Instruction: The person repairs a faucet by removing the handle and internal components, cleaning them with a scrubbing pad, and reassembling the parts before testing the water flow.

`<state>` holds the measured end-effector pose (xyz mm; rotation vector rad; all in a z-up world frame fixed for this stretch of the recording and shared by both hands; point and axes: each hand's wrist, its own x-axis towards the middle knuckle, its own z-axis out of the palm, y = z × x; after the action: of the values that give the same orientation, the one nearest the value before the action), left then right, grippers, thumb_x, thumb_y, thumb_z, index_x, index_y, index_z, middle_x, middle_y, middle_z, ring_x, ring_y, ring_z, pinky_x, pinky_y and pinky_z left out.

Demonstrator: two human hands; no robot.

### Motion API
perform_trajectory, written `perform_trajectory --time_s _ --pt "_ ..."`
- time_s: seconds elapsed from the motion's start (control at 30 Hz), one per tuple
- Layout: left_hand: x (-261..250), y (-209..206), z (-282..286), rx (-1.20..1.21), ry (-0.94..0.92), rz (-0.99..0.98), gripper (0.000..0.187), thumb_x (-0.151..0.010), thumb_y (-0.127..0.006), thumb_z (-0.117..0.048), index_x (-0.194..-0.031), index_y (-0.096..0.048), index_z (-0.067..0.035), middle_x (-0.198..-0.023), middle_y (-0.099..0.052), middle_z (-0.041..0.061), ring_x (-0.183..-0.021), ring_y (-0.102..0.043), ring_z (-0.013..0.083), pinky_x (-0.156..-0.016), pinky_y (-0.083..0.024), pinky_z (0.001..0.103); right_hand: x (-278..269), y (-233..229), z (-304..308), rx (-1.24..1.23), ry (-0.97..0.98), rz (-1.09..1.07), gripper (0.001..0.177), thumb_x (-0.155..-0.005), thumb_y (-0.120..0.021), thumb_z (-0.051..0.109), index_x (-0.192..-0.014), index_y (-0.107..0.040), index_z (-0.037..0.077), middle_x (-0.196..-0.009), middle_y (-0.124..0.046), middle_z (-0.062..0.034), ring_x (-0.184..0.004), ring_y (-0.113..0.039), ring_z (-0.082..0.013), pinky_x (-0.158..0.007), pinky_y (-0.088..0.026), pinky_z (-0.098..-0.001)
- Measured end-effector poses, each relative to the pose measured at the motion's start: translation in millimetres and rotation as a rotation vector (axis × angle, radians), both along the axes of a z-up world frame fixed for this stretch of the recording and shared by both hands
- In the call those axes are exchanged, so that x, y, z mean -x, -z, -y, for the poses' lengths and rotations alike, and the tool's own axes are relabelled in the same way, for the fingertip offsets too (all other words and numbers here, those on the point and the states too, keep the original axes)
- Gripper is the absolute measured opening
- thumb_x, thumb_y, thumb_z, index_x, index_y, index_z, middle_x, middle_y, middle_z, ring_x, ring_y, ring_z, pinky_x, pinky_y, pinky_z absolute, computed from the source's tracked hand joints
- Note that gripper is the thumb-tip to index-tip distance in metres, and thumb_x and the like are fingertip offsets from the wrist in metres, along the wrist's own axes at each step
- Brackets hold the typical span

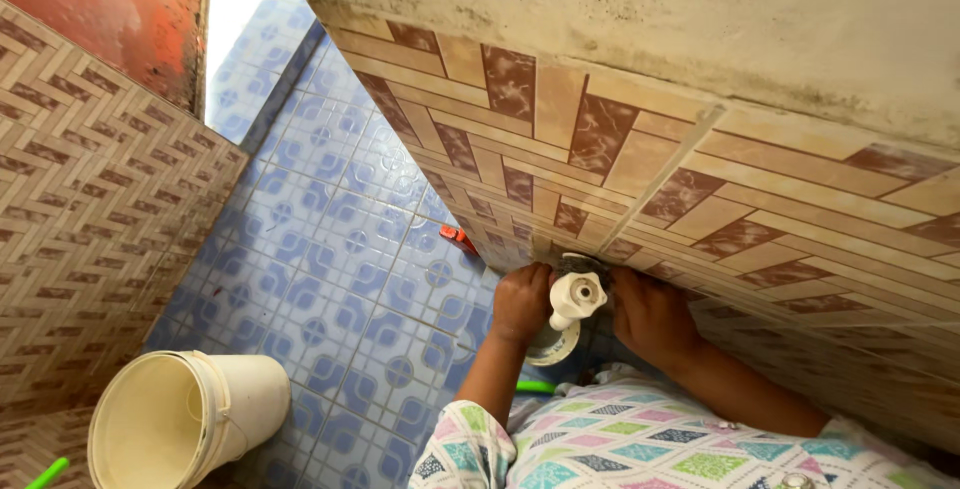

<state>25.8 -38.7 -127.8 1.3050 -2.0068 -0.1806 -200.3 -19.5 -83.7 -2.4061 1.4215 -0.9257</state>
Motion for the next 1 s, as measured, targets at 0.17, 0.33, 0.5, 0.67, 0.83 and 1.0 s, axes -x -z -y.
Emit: perform_trajectory --time_s 0.17,0.33,0.5,0.67,0.83,1.0 --pt "-3 -14 18 -0.038 -0.023 0.036 0.015 -0.096 -0.065 -0.02 -0.09 -0.065 -0.006 -0.082 -0.067 0.013 -0.072 -0.066 0.0347 -0.063 -0.052 0.045 -14 44 6 -0.091 0.002 -0.125 0.026 -0.072 -0.066 0.006 -0.097 -0.065 0.005 -0.082 -0.068 -0.0229 -0.075 -0.066 -0.0444 -0.07 -0.054 -0.0537" --pt "-1 -14 10 0.08 0.021 0.115 0.017 -0.097 -0.065 -0.021 -0.088 -0.063 -0.007 -0.085 -0.068 0.012 -0.075 -0.067 0.0326 -0.066 -0.054 0.044 -25 64 19 -0.145 -0.063 -0.029 0.028 -0.067 -0.07 0.01 -0.095 -0.066 0.005 -0.085 -0.069 -0.0225 -0.076 -0.067 -0.0451 -0.07 -0.056 -0.0513" --pt "-3 15 1 0.041 -0.025 0.115 0.011 -0.09 -0.064 -0.017 -0.094 -0.066 -0.007 -0.089 -0.07 0.012 -0.078 -0.068 0.0319 -0.068 -0.054 0.043 4 9 -1 -0.033 -0.017 0.113 0.026 -0.08 -0.061 0.005 -0.105 -0.064 0.002 -0.086 -0.07 -0.0208 -0.075 -0.068 -0.0425 -0.068 -0.055 -0.0499" --pt "-8 -21 19 0.033 -0.045 0.076 0.012 -0.094 -0.065 -0.02 -0.091 -0.066 -0.008 -0.087 -0.071 0.01 -0.076 -0.069 0.0312 -0.068 -0.054 0.043 -18 44 6 -0.118 -0.03 -0.014 0.026 -0.079 -0.061 0.006 -0.105 -0.064 0.0 -0.086 -0.069 -0.0232 -0.075 -0.067 -0.0443 -0.069 -0.054 -0.0512" --pt "-2 -29 6 0.117 0.064 0.209 0.017 -0.099 -0.063 -0.024 -0.09 -0.064 -0.009 -0.085 -0.069 0.009 -0.076 -0.068 0.0293 -0.069 -0.054 0.042 -23 54 9 -0.172 -0.074 -0.012 0.026 -0.079 -0.061 0.007 -0.104 -0.064 -0.001 -0.085 -0.068 -0.0262 -0.076 -0.065 -0.0466 -0.069 -0.054 -0.0528" --pt "-8 2 -11 0.06 -0.01 0.19 0.015 -0.085 -0.062 -0.02 -0.093 -0.066 -0.008 -0.086 -0.07 0.011 -0.077 -0.069 0.0302 -0.069 -0.054 0.041 -2 2 -1 -0.006 -0.046 0.214 0.03 -0.079 -0.056 0.003 -0.107 -0.062 -0.006 -0.087 -0.066 -0.0302 -0.079 -0.064 -0.0493 -0.069 -0.052 -0.0536"
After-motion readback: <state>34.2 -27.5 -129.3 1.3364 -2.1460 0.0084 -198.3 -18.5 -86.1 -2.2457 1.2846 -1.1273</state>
